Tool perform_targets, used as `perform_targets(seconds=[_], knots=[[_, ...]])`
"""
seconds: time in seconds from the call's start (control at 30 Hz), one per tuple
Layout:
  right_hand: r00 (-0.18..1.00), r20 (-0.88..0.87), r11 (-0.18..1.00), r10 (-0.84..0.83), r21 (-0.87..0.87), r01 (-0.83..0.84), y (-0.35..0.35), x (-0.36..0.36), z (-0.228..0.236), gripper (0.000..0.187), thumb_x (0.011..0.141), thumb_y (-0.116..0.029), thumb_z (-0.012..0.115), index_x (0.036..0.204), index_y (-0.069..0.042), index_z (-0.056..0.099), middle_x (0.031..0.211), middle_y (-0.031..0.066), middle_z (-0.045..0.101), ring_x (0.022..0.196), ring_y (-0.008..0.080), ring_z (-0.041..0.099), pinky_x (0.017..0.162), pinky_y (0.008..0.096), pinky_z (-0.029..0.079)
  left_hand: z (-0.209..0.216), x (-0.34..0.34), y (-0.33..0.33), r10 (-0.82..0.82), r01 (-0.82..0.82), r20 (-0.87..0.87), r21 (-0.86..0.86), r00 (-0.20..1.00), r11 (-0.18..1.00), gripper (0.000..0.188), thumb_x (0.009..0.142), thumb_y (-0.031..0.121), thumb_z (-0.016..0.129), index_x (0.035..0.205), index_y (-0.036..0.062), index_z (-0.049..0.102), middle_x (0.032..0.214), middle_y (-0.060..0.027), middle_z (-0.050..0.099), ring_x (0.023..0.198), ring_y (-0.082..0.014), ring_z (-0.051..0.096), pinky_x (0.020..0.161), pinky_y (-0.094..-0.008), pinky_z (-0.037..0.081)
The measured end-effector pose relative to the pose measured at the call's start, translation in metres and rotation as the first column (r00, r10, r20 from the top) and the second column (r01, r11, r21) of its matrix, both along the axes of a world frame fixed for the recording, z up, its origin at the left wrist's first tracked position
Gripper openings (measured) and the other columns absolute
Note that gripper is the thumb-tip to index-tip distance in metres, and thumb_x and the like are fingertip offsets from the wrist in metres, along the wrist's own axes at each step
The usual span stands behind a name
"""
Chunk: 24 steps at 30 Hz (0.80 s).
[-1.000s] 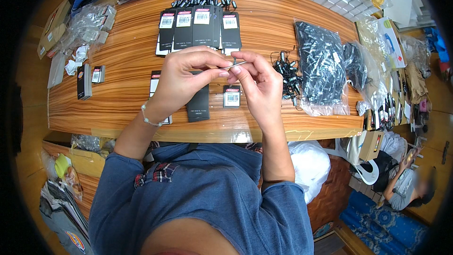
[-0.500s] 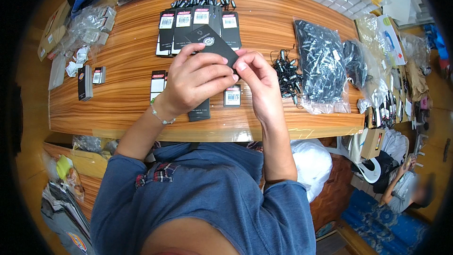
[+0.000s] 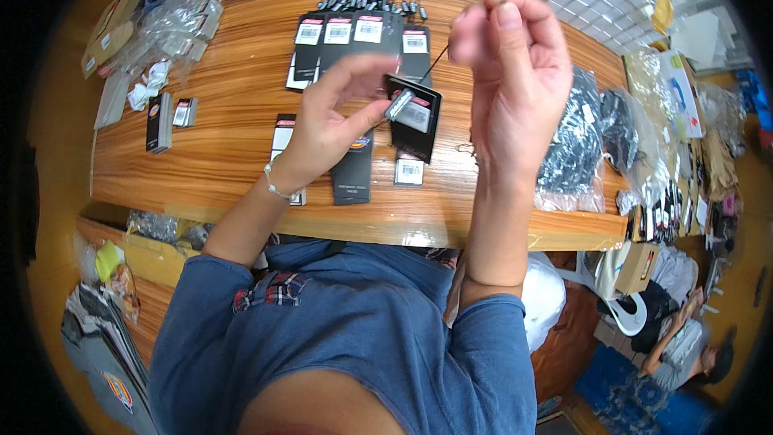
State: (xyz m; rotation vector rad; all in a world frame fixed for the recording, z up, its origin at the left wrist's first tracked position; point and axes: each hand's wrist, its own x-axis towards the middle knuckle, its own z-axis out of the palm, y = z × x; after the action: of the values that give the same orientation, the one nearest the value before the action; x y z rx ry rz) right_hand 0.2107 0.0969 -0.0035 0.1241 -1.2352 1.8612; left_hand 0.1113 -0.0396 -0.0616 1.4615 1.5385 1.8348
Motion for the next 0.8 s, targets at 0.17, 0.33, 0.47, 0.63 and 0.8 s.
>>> perform_targets(seconds=[0.17, 0.33, 0.47, 0.63, 0.8], knots=[[0.999, 0.005, 0.969, -0.049, 0.243, 0.046, 0.008, -0.007, 0.029, 0.019, 0.088, -0.001, 0.046, 0.105, 0.005, 0.052, 0.088, 0.0159, 0.058, 0.072, 0.0162, 0.054, 0.069, 0.0268, 0.045, 0.003, -0.036, -0.024, 0.135, -0.18, -0.19, -0.247, 0.973, 0.952, 0.036, 0.078, 0.017, 0.065, 0.11, 0.0054, 0.053, 0.11, -0.0073, 0.055, 0.103, -0.0184, 0.05, 0.089, -0.0308, 0.039], [0.991, -0.128, 0.957, -0.04, 0.281, 0.075, 0.017, -0.013, 0.033, 0.019, 0.086, -0.002, 0.051, 0.102, 0.007, 0.055, 0.084, 0.0155, 0.061, 0.076, 0.016, 0.058, 0.068, 0.0235, 0.046, -0.009, -0.073, -0.088, -0.04, -0.38, -0.555, -0.618, 0.831, 0.688, 0.046, 0.068, 0.025, 0.071, 0.108, 0.0052, 0.058, 0.106, -0.0096, 0.055, 0.104, -0.0263, 0.048, 0.091, -0.0345, 0.039], [0.994, -0.079, 0.961, -0.069, 0.263, 0.088, 0.012, -0.026, 0.026, 0.018, 0.085, -0.002, 0.053, 0.1, 0.006, 0.055, 0.086, 0.0147, 0.061, 0.079, 0.0169, 0.059, 0.071, 0.0239, 0.046, -0.028, -0.076, -0.105, -0.058, -0.353, -0.49, -0.7, 0.87, 0.62, 0.056, 0.061, 0.027, 0.075, 0.111, 0.0082, 0.058, 0.109, -0.0091, 0.053, 0.105, -0.0271, 0.047, 0.092, -0.0357, 0.037], [0.997, 0.067, 0.974, 0.029, 0.224, -0.043, 0.007, -0.04, 0.017, 0.017, 0.085, -0.002, 0.054, 0.099, 0.006, 0.057, 0.084, 0.0117, 0.062, 0.077, 0.015, 0.06, 0.074, 0.0238, 0.047, -0.031, -0.072, -0.106, 0.001, -0.443, -0.608, -0.577, 0.794, 0.686, 0.052, 0.063, 0.019, 0.075, 0.111, 0.0086, 0.056, 0.104, -0.0082, 0.054, 0.099, -0.024, 0.05, 0.088, -0.0341, 0.041], [0.968, 0.239, 0.941, 0.073, 0.305, -0.146, 0.005, -0.048, 0.008, 0.019, 0.084, -0.003, 0.055, 0.102, 0.004, 0.057, 0.079, 0.0074, 0.062, 0.075, 0.0107, 0.058, 0.071, 0.0216, 0.045, 0.0, -0.074, -0.089, 0.201, -0.194, -0.047, -0.542, 0.979, 0.818, 0.033, 0.077, 0.003, 0.061, 0.109, 0.0039, 0.054, 0.101, -0.0048, 0.058, 0.091, -0.0106, 0.055, 0.08, -0.0235, 0.045]])
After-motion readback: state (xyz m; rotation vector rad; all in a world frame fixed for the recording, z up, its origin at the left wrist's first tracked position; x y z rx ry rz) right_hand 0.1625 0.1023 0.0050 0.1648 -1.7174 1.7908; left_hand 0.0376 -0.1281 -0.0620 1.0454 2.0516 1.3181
